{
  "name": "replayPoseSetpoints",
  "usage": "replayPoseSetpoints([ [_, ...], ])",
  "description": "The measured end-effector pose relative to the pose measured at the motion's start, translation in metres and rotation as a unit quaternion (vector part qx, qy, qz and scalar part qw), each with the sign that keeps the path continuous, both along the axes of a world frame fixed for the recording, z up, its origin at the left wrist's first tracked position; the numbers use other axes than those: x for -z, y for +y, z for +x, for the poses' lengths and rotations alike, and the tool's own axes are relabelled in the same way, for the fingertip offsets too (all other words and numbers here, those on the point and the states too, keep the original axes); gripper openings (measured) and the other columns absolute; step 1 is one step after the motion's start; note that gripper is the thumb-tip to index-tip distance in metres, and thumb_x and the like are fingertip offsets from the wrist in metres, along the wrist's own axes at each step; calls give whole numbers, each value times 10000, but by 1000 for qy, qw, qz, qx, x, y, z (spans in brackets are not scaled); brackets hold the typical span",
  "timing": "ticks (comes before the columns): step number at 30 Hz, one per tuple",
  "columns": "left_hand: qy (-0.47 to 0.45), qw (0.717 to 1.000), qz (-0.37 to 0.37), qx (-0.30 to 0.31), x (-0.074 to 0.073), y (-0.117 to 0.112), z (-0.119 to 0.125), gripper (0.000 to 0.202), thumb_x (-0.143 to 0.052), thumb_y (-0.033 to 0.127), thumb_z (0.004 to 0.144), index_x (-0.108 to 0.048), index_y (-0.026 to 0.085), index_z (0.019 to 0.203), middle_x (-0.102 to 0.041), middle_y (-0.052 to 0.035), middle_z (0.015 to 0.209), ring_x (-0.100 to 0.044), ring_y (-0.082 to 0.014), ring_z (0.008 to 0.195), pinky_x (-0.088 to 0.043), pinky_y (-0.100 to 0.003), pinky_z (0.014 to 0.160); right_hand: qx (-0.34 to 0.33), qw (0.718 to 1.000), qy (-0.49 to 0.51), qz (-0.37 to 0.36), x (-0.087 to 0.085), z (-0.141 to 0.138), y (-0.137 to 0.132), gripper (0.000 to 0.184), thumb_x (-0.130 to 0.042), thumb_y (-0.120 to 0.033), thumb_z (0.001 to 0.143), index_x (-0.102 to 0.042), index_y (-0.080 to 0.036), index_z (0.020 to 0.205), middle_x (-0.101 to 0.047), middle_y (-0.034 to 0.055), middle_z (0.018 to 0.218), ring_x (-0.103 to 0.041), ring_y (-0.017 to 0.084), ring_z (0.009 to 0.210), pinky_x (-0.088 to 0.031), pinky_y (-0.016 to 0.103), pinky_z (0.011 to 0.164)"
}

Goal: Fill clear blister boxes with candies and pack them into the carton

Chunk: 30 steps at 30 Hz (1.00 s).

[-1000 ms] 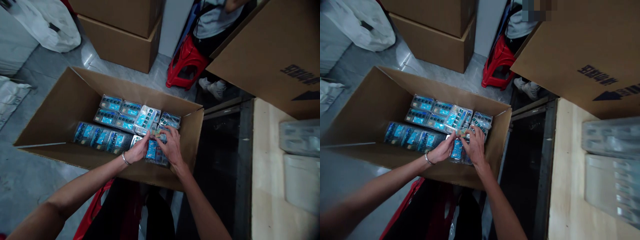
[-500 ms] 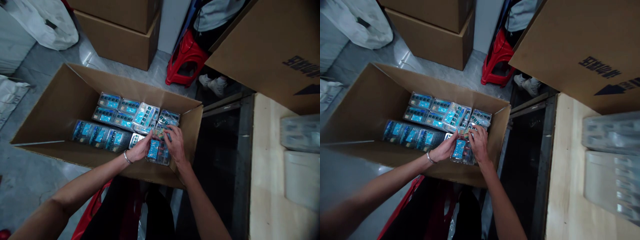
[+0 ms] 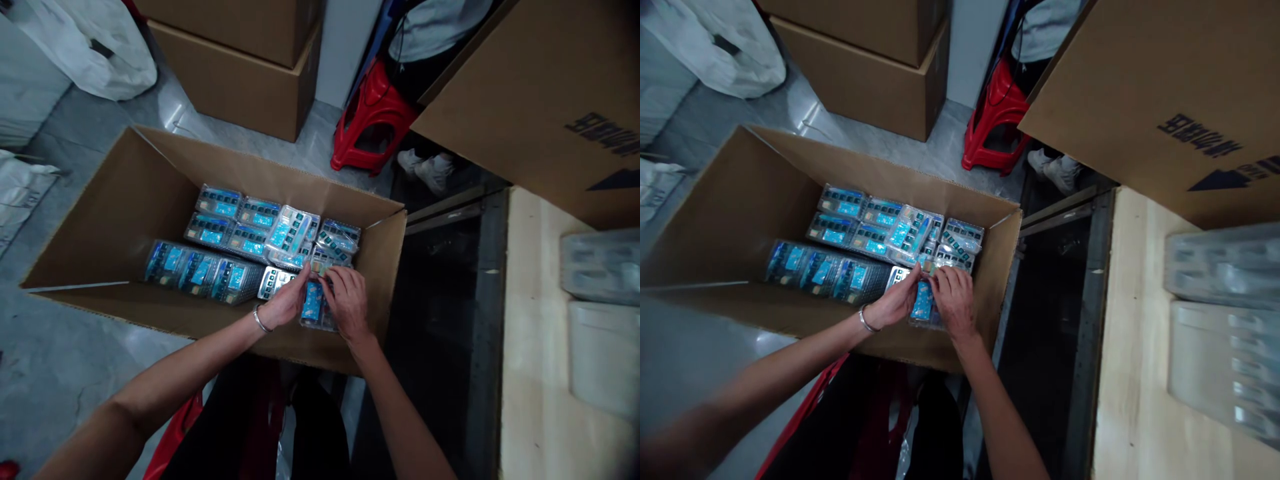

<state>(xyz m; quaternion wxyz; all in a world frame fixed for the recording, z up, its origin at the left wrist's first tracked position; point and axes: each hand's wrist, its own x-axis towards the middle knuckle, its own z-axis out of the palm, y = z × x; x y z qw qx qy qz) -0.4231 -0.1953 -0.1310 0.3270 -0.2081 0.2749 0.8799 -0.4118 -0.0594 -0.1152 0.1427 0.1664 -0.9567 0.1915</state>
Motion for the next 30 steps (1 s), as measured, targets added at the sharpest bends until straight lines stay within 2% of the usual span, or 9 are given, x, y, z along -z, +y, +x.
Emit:
replayPoseSetpoints([
  [3,13,1000,-8,4,-2,-1,1,393,-579,447,824,-664,120,1024,-704,-59,953,-599,-204,1003,-387,-324,980,-15,1000,-6,24,-2,1,3,198,-482,-207,911,-633,-160,1031,-669,93,1019,-563,211,959,-418,373,871],
  [7,11,1000,-18,19,2,-3,5,446,-549,507,819,-667,127,1018,-702,-72,937,-611,-217,980,-409,-342,950,-40,999,-7,25,0,4,5,255,-444,-156,914,-611,-147,1108,-652,111,1102,-559,212,1013,-425,383,896],
  [13,-7,999,-22,47,6,-6,9,426,-517,529,819,-679,172,985,-705,-84,853,-624,-260,950,-449,-378,870,-15,999,15,-45,1,5,6,236,-460,-144,898,-628,-144,1064,-686,95,1012,-612,188,945,-472,354,857],
  [15,-11,998,-14,59,4,-6,10,425,-506,526,825,-675,181,1006,-702,-79,831,-625,-260,946,-446,-386,876,-3,997,19,-78,-2,4,5,225,-469,-150,895,-634,-162,1048,-693,81,983,-625,174,921,-481,339,845],
  [18,1,999,-24,46,1,-3,9,405,-501,503,838,-674,176,1002,-701,-71,840,-614,-244,961,-432,-359,907,-24,995,32,-93,-7,1,2,227,-480,-136,885,-631,-166,1052,-693,80,997,-620,169,945,-478,335,860],
  [22,8,999,-42,20,1,0,9,385,-499,473,856,-671,158,997,-697,-72,913,-588,-232,1010,-407,-336,951,-73,996,36,-43,-3,-2,0,257,-468,-126,891,-621,-163,1095,-679,87,1069,-586,179,1013,-446,354,909],
  [25,11,999,-45,20,1,-1,10,407,-494,478,859,-654,160,1057,-691,-79,965,-571,-239,1049,-397,-350,971,-98,995,25,11,2,-1,1,292,-449,-149,909,-601,-159,1159,-650,103,1133,-542,196,1063,-423,371,924],
  [30,12,998,-53,25,-1,-3,11,438,-498,495,854,-638,163,1104,-688,-93,1008,-562,-233,1080,-381,-349,994,-69,994,11,87,-1,4,-6,309,-457,-161,909,-594,-151,1185,-603,131,1185,-473,233,1087,-388,408,934],
])
